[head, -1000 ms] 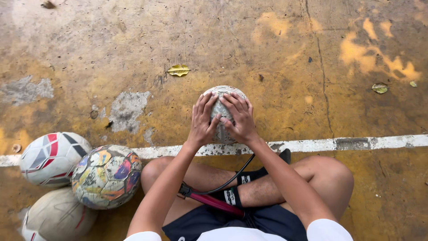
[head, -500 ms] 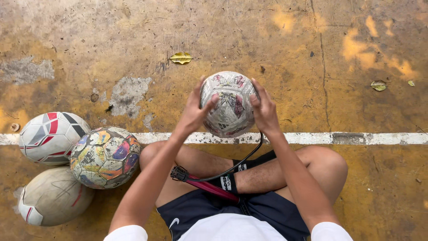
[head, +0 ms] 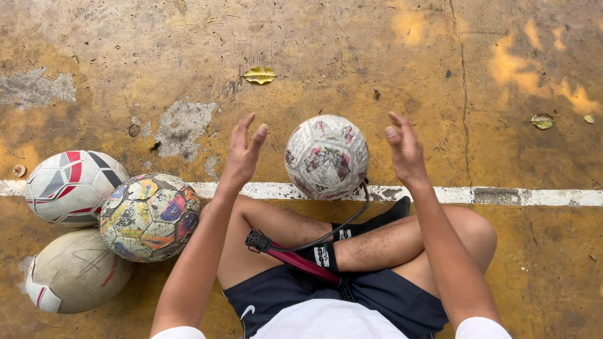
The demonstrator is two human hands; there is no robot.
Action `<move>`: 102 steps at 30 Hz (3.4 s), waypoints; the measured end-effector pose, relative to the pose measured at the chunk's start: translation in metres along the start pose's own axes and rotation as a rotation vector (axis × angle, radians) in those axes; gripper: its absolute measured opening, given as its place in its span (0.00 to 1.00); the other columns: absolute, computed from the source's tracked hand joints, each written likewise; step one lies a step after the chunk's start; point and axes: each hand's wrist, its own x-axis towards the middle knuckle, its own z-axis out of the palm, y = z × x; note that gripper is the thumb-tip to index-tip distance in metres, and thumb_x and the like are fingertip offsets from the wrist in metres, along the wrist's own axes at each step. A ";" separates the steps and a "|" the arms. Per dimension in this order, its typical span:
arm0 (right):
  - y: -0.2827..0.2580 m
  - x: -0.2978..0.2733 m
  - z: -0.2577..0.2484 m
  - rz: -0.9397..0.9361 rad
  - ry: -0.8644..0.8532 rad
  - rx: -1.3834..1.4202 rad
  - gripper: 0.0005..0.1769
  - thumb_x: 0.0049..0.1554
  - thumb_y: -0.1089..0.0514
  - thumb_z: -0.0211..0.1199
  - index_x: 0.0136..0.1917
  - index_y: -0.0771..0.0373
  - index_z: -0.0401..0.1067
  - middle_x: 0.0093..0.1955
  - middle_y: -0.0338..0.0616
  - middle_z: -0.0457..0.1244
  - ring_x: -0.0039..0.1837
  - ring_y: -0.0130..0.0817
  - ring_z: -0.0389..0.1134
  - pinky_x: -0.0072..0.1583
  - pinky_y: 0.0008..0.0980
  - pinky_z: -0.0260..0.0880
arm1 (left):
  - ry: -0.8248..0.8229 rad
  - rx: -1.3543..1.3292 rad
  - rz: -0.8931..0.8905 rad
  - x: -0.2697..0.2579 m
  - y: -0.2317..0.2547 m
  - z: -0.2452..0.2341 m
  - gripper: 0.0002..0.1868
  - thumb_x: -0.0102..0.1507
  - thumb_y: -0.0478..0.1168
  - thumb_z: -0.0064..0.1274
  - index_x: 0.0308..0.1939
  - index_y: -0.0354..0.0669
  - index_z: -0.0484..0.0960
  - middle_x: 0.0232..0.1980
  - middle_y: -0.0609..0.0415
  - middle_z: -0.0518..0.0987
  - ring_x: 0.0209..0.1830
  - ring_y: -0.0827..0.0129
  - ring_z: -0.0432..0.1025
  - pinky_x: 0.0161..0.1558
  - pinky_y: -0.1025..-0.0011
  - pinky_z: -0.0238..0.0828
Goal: The person sits on a concrete surface and uses a manual hand pump to inflate a soccer ball. They repeatedly pump the handle, pause to squeeze the ball to check firmness, and continue pumping until the ball is fully inflated. The person then removes the pump nozzle and tosses the ball aside.
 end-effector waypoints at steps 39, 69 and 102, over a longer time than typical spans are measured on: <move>0.018 -0.231 0.034 0.113 -1.180 -0.552 0.43 0.52 0.57 0.60 0.79 0.43 0.53 0.80 0.34 0.52 0.76 0.37 0.49 0.68 0.44 0.45 | -0.556 0.166 -0.152 -0.054 0.030 -0.016 0.51 0.56 0.69 0.43 0.79 0.55 0.51 0.83 0.54 0.52 0.80 0.61 0.53 0.74 0.57 0.52; 0.058 -0.217 0.009 0.246 -0.747 0.320 0.54 0.38 0.33 0.79 0.73 0.54 0.66 0.73 0.36 0.64 0.75 0.29 0.63 0.73 0.36 0.62 | -0.509 0.176 0.272 -0.128 -0.060 -0.041 0.19 0.55 0.54 0.65 0.25 0.45 0.79 0.31 0.60 0.89 0.31 0.78 0.78 0.37 0.75 0.67; 0.010 -0.153 0.011 0.117 -0.331 0.821 0.16 0.57 0.63 0.60 0.56 0.73 0.76 0.49 0.62 0.72 0.20 0.28 0.61 0.23 0.26 0.63 | -0.185 -0.360 0.017 -0.089 -0.100 -0.008 0.12 0.64 0.42 0.58 0.45 0.36 0.83 0.27 0.47 0.79 0.22 0.68 0.74 0.23 0.75 0.74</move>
